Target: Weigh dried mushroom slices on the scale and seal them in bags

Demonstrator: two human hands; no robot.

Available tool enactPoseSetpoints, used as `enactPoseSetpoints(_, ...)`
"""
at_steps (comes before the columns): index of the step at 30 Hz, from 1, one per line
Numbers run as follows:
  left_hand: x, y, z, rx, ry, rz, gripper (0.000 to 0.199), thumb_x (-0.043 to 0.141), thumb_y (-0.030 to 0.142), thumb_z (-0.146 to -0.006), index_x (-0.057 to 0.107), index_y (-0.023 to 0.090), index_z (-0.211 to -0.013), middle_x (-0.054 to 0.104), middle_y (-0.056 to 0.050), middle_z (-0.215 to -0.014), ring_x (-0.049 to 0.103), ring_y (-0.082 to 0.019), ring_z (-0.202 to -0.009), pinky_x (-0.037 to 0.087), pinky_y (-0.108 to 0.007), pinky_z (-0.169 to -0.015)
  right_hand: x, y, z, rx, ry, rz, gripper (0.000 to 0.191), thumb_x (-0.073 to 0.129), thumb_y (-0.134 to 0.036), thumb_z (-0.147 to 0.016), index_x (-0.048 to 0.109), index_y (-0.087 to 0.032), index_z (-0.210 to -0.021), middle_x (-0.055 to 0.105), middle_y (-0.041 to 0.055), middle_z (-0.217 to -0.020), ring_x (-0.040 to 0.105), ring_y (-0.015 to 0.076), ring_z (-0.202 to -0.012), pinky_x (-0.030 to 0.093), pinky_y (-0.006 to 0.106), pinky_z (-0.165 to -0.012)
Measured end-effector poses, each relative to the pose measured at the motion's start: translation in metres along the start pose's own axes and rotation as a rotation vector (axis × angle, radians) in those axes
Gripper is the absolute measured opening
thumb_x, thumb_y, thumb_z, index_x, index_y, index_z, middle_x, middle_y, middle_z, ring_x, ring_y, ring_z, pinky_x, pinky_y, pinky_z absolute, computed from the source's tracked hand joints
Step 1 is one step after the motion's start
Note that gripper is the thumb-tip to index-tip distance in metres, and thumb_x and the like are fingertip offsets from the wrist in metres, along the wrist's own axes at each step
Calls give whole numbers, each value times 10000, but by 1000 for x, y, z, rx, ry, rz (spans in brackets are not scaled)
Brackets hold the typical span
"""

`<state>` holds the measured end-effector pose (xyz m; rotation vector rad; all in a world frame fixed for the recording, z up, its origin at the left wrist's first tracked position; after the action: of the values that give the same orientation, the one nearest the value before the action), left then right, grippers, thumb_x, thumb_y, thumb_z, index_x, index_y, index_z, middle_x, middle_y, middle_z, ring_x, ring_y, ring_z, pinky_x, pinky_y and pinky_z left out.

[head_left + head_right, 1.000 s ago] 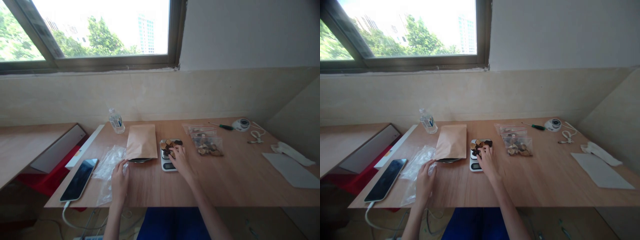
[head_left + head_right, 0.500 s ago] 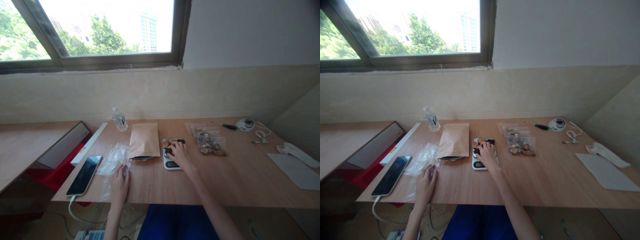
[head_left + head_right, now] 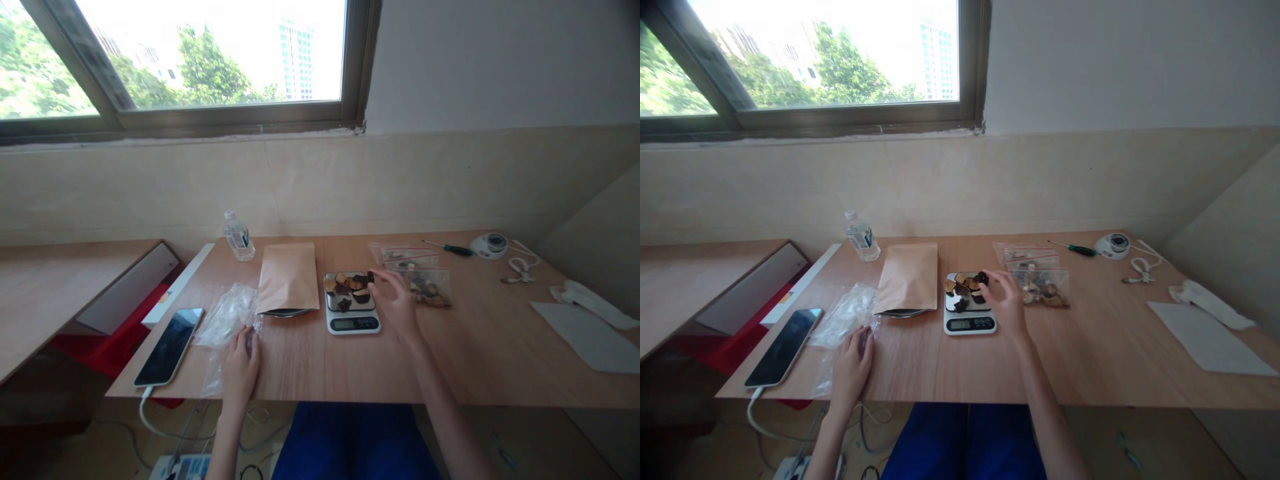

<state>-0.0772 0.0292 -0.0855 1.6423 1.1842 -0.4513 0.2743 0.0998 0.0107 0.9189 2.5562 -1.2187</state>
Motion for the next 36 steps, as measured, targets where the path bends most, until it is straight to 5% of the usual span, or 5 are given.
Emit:
enactPoseSetpoints(7,0,0,1,-49,-40,-55,420,445,483,-797,557,164,-1045,577,-128,-1120,517,-300,-1073,389,-438,-919,-43,53,53,125,46,295,316,515,-415,-816,628,-189,-1007,631,99,-974,565,237,-920,424,394,-825)
enactPoseSetpoints(15,-12,0,-12,-128,-57,-113,274,380,393,-824,569,196,-834,643,-87,-837,593,-260,-831,430,-358,-735,-43,93,98,163,-142,681,333,424,-397,-842,653,-200,-981,606,110,-913,524,281,-865,389,445,-767)
enactPoseSetpoints(26,-53,3,-32,-482,228,130,194,381,346,-827,482,184,-865,648,-96,-862,625,-255,-805,456,-367,-669,21,26,80,-3,-344,432,347,369,-224,-888,587,-286,-1150,505,96,-1157,494,242,-1020,397,411,-846)
enactPoseSetpoints(32,-82,51,-24,-349,496,228,230,376,357,-861,472,176,-964,619,-105,-1034,592,-222,-937,462,-345,-746,43,15,71,-71,-408,483,390,410,-218,-865,536,-354,-1208,455,89,-1253,465,278,-1057,410,439,-806)
enactPoseSetpoints(36,-80,75,-20,-268,463,249,202,405,340,-860,498,171,-917,613,-73,-964,583,-176,-803,448,-300,-693,46,15,64,-59,-381,527,368,405,-235,-873,554,-337,-1193,480,100,-1226,467,287,-1038,409,447,-787)
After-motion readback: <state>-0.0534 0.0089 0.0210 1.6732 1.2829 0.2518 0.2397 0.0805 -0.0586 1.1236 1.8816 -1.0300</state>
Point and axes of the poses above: each hand's wrist, its own z-axis away from the middle knuckle, its own x-axis out of the palm, y = z × x, the point moved 5 cm from there along -z, towards the middle knuckle
